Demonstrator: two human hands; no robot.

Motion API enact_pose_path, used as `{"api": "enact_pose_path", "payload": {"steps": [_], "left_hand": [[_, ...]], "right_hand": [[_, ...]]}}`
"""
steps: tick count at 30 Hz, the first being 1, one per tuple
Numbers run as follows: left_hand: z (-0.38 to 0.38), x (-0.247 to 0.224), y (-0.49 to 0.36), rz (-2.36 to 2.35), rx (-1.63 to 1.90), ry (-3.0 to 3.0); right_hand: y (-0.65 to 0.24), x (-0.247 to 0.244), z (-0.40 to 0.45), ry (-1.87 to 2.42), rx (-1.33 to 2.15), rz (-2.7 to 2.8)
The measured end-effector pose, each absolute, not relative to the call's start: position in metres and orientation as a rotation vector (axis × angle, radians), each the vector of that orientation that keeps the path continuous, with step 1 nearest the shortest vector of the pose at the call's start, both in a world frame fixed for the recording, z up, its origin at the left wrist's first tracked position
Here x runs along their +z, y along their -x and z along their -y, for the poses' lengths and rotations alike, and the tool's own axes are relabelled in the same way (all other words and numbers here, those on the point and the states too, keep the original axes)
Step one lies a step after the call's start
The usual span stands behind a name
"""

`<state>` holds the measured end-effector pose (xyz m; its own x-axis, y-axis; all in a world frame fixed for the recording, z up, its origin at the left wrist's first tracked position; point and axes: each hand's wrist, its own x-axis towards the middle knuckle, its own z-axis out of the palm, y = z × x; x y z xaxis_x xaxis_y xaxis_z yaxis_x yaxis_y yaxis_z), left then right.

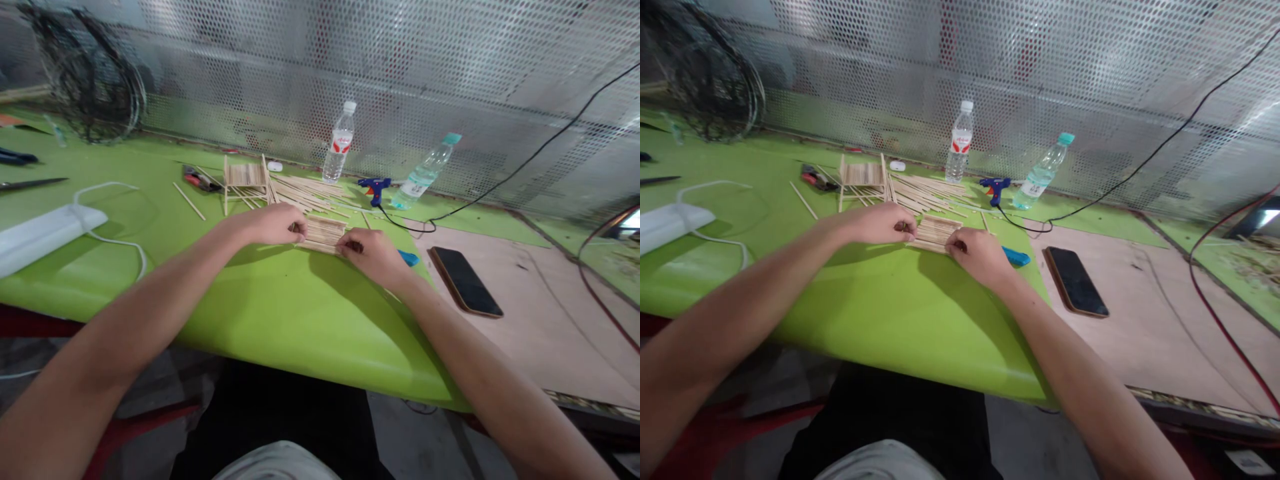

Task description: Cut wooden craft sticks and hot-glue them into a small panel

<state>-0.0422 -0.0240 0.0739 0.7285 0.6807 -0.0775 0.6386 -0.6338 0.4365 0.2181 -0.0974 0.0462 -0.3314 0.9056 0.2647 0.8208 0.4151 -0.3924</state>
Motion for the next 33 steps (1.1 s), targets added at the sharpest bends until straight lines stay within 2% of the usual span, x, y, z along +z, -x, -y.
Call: {"api": "enact_pose_path", "payload": {"steps": [33], "left_hand": [[0.0247,0.0733,0.0428,-0.981,0.165,-2.521]], "right_hand": [[-0.2188,0.0457,0.0956,1.502,0.216,2.254]]}}
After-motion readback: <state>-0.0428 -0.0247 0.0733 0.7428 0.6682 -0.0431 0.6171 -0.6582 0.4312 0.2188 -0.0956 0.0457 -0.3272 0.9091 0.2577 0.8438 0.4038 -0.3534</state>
